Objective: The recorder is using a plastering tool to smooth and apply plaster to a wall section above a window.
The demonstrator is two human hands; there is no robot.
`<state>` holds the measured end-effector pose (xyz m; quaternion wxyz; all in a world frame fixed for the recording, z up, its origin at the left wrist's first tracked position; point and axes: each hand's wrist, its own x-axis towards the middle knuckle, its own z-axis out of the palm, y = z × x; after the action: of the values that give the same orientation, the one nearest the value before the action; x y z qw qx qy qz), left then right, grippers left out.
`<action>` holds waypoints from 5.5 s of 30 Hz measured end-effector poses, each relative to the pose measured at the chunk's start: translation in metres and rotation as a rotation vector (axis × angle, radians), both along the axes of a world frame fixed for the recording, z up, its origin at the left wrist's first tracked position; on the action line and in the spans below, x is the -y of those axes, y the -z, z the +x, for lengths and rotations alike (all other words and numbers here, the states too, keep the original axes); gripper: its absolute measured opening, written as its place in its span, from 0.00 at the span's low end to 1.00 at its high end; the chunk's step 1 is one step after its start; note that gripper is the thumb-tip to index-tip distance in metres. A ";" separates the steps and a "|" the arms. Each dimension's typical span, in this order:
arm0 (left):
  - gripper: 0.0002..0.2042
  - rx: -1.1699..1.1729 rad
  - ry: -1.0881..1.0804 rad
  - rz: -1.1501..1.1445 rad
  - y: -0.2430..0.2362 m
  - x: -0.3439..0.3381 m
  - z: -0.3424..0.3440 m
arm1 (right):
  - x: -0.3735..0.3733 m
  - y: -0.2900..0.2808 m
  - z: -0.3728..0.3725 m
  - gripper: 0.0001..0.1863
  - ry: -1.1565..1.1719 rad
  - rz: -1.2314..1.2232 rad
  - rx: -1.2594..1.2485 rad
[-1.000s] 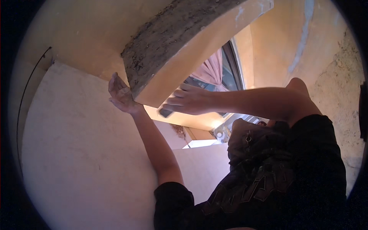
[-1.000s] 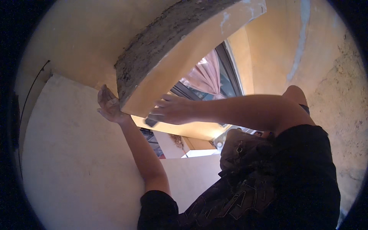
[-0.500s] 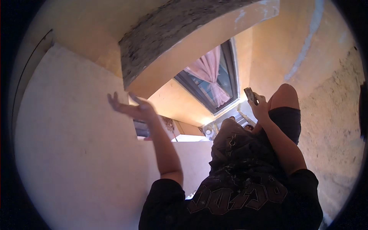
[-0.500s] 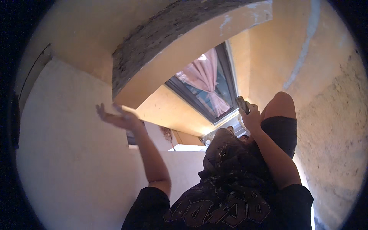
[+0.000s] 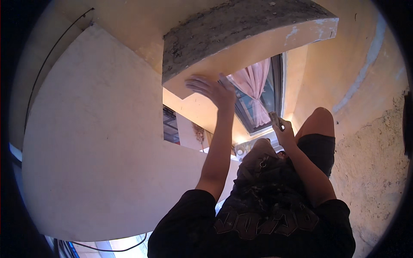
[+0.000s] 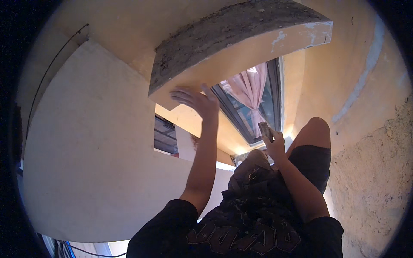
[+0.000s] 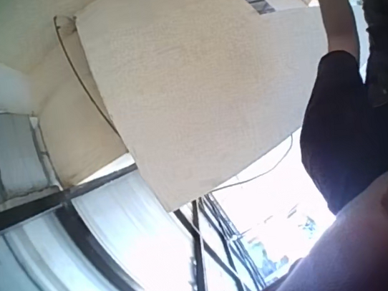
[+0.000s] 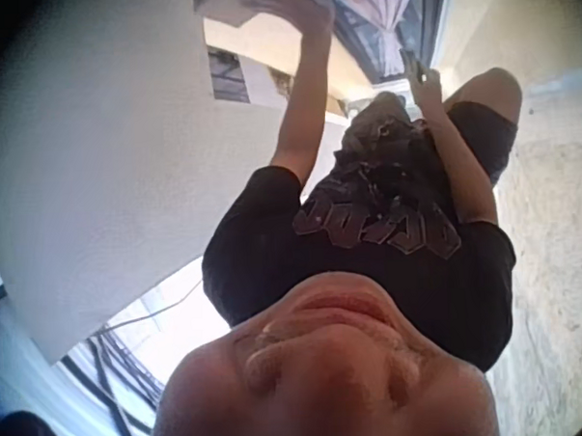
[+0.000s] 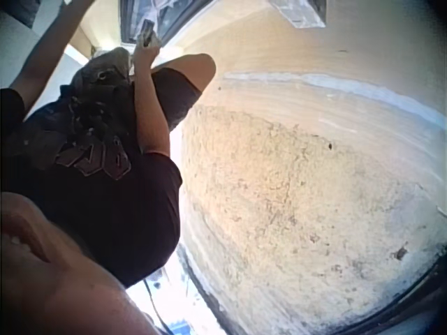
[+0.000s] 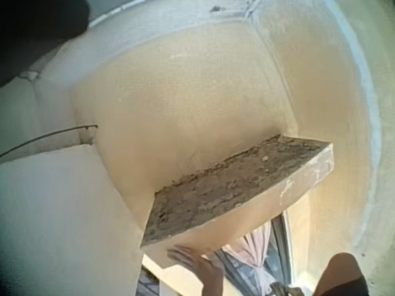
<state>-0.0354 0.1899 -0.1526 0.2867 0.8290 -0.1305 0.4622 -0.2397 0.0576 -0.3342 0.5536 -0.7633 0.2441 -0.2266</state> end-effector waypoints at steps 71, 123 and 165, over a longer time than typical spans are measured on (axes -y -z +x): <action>0.36 0.123 0.146 0.421 -0.017 0.060 -0.022 | 0.056 -0.023 -0.026 0.24 0.111 0.011 -0.062; 0.36 0.174 0.037 -0.060 -0.138 -0.103 0.060 | 0.062 -0.203 0.161 0.21 0.718 -0.282 0.695; 0.24 -0.132 0.520 -0.114 -0.148 -0.128 0.092 | -0.059 -0.216 0.172 0.13 0.307 -0.771 0.873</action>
<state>0.0570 0.3178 -0.0045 0.4499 0.7784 -0.2937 0.3248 -0.0681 0.1162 -0.1184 0.2468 -0.7014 0.0020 -0.6686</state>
